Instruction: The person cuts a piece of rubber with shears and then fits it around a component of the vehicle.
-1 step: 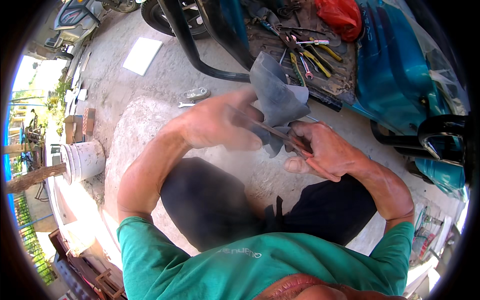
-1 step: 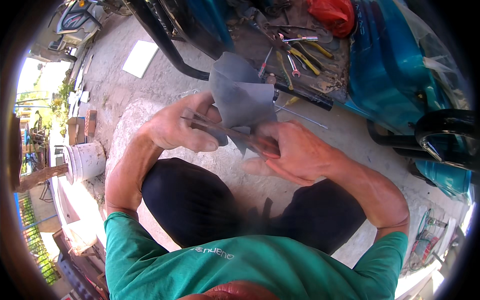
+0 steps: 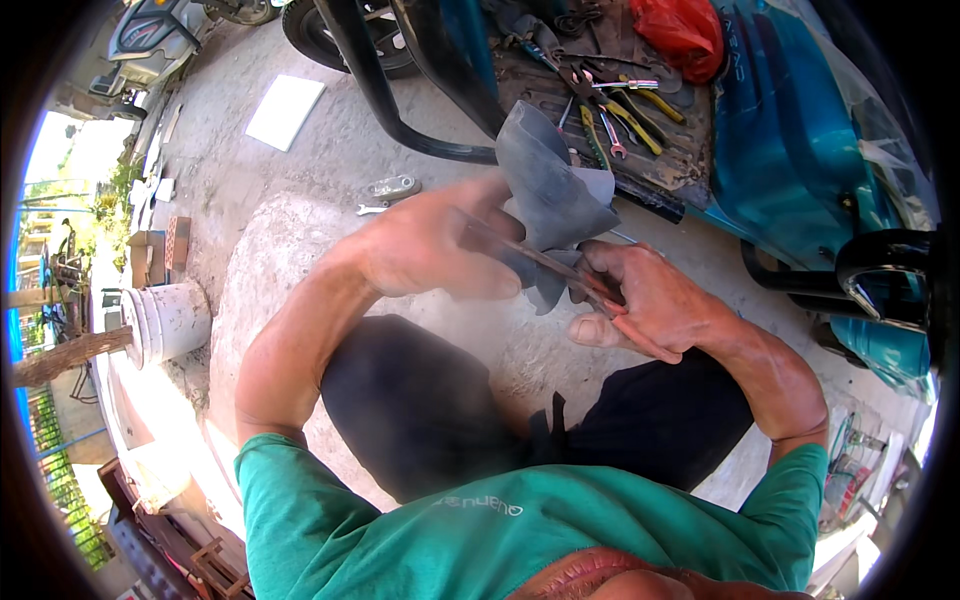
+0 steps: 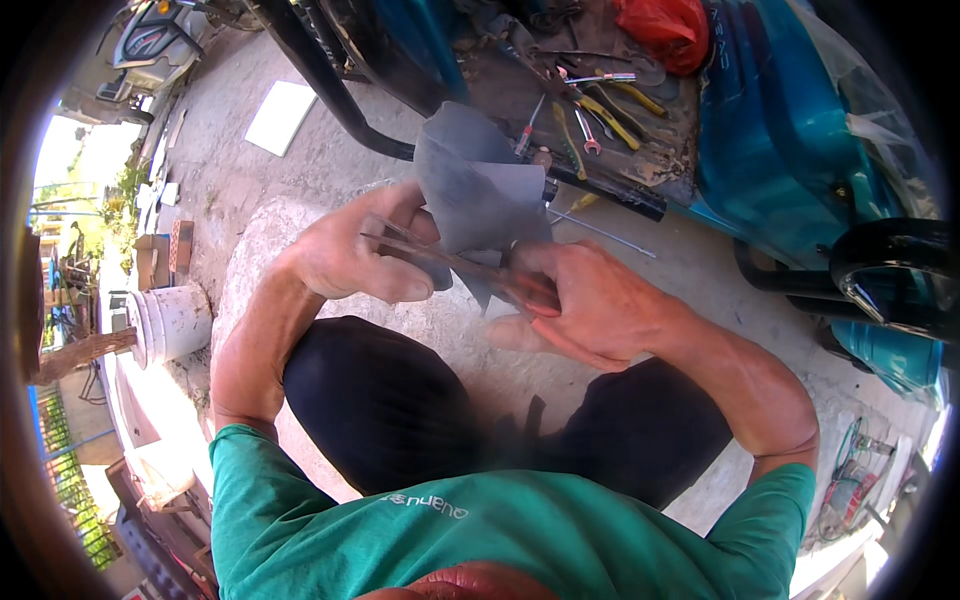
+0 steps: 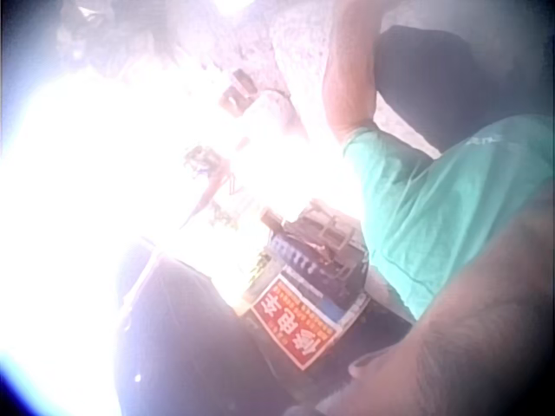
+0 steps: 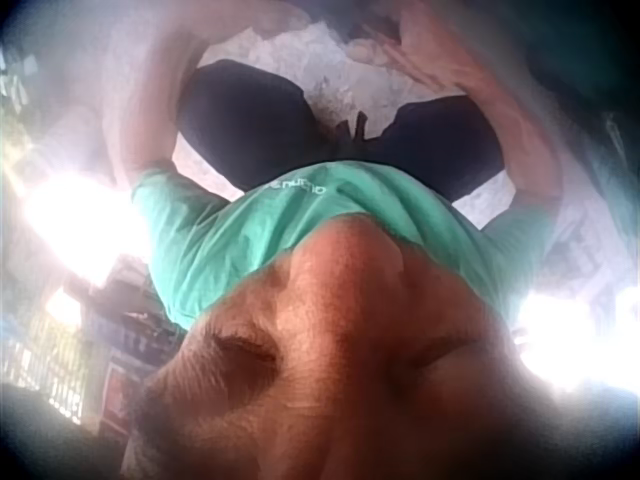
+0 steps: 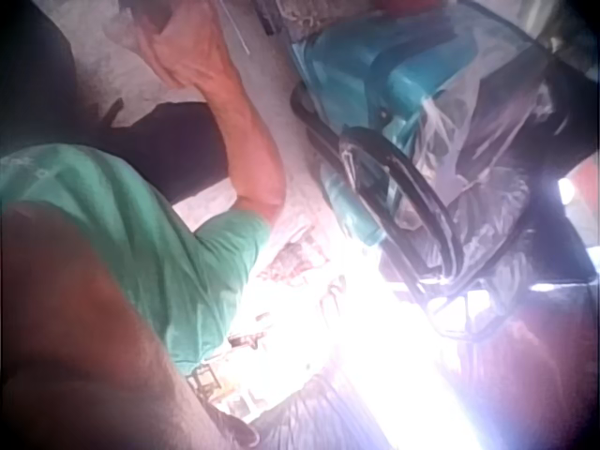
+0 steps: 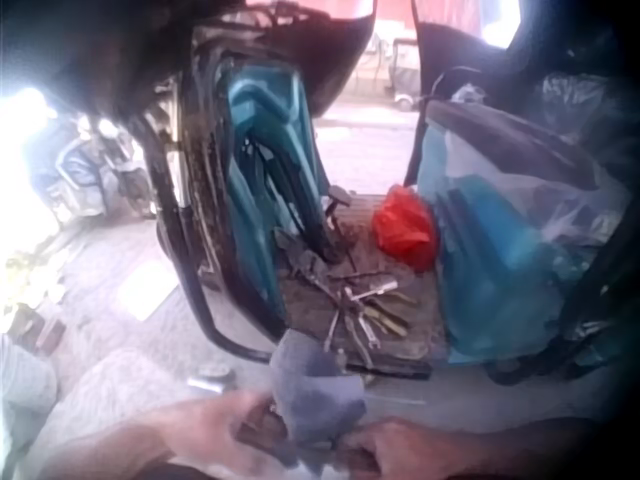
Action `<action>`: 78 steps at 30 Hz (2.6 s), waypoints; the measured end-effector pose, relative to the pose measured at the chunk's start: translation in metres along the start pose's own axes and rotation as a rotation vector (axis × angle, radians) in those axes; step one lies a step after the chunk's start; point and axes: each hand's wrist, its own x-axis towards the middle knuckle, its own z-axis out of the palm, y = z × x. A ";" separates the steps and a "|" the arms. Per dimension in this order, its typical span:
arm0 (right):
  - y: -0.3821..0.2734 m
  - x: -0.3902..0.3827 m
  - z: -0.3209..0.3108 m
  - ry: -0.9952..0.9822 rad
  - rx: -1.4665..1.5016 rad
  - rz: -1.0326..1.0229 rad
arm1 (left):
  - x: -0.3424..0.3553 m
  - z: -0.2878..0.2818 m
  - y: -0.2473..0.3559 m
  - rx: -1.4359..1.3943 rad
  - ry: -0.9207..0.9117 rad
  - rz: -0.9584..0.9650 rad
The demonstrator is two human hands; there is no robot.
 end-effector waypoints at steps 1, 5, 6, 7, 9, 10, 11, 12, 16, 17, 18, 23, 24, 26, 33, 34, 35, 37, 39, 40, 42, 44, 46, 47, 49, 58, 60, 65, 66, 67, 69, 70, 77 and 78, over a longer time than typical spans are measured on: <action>0.002 0.000 0.000 0.015 -0.006 -0.033 | -0.001 -0.001 0.004 0.037 0.019 -0.018; 0.010 0.001 0.003 0.068 0.092 -0.049 | -0.005 0.009 0.023 -0.035 0.059 0.030; 0.011 0.001 0.004 0.073 0.113 -0.051 | -0.002 0.008 0.019 -0.025 0.058 0.049; 0.011 0.000 0.004 0.078 0.134 -0.051 | -0.001 0.007 0.017 -0.017 0.055 0.069; 0.014 -0.001 0.005 0.058 0.179 -0.011 | -0.002 0.009 0.022 -0.055 0.048 0.062; 0.014 -0.001 0.005 0.048 0.200 0.008 | -0.002 0.010 0.023 -0.075 0.045 0.061; 0.013 -0.002 0.005 0.047 0.201 0.016 | -0.001 0.010 0.020 -0.087 0.048 0.089; 0.009 -0.003 0.004 0.047 0.202 0.024 | 0.001 0.009 0.015 -0.100 0.051 0.117; 0.006 -0.005 0.002 0.053 0.178 0.037 | -0.001 0.008 0.019 -0.051 0.068 0.070; 0.007 -0.005 0.003 0.066 0.159 0.015 | -0.001 0.008 0.020 -0.016 0.078 0.064; 0.010 -0.004 0.004 0.079 0.140 -0.007 | -0.001 0.009 0.021 0.019 0.088 0.059; 0.008 -0.002 0.005 0.080 0.111 0.002 | -0.004 0.010 0.023 0.031 0.111 0.041; 0.005 -0.003 0.004 0.072 0.118 0.024 | -0.004 0.011 0.022 0.016 0.112 0.044; 0.003 -0.005 0.003 0.072 0.120 0.047 | -0.004 0.010 0.023 0.007 0.087 0.042; 0.005 -0.007 0.005 0.058 0.122 0.071 | -0.007 0.002 0.019 0.040 -0.003 0.074; 0.005 -0.006 0.005 0.047 0.114 0.077 | -0.007 0.001 0.016 0.044 -0.004 0.090; 0.003 -0.006 0.004 0.011 0.084 0.110 | -0.008 0.002 0.013 0.061 0.026 0.082; -0.004 -0.007 0.000 -0.060 0.022 0.177 | -0.006 0.006 0.011 0.095 0.084 0.067; -0.004 -0.008 0.002 -0.015 0.074 0.087 | -0.005 0.009 0.017 0.028 0.026 0.015; -0.004 -0.007 0.004 0.007 0.102 0.042 | -0.005 0.010 0.019 -0.005 -0.003 -0.012; -0.004 -0.004 0.004 -0.012 0.058 0.024 | -0.002 0.011 0.013 -0.100 -0.045 0.029; -0.005 -0.003 0.005 -0.010 0.029 0.008 | 0.000 0.010 0.007 -0.123 -0.063 0.043; -0.005 -0.004 0.006 0.007 0.020 -0.006 | 0.000 0.007 0.003 -0.076 -0.055 0.025; -0.005 -0.004 0.005 0.006 0.003 -0.004 | 0.000 0.008 0.005 -0.078 -0.064 0.012; -0.005 -0.005 0.003 0.002 -0.030 0.001 | -0.001 0.010 0.011 -0.083 -0.079 -0.012; -0.004 -0.009 0.004 -0.015 0.022 0.086 | -0.005 0.008 0.016 0.070 -0.058 -0.052; -0.004 -0.007 0.005 0.005 -0.004 0.016 | -0.001 0.006 0.013 -0.010 -0.178 0.022; -0.005 -0.004 0.008 0.035 -0.029 -0.057 | 0.003 0.014 0.011 -0.154 -0.221 0.075; -0.004 -0.005 0.006 0.031 -0.038 -0.041 | 0.005 0.011 0.009 -0.115 -0.229 0.063; -0.005 -0.005 0.006 0.025 -0.046 -0.028 | 0.006 0.008 0.006 -0.075 -0.233 0.049; -0.006 -0.006 0.004 -0.013 -0.023 0.039 | 0.004 0.001 0.004 0.019 -0.222 0.018; -0.007 -0.006 0.004 -0.033 -0.012 0.074 | 0.004 0.001 0.004 0.044 -0.214 0.015; -0.001 -0.009 0.000 -0.051 -0.026 0.058 | -0.007 0.003 0.014 0.109 -0.156 -0.089; 0.000 -0.008 -0.002 -0.068 -0.072 0.052 | -0.009 0.000 0.005 0.140 -0.156 -0.116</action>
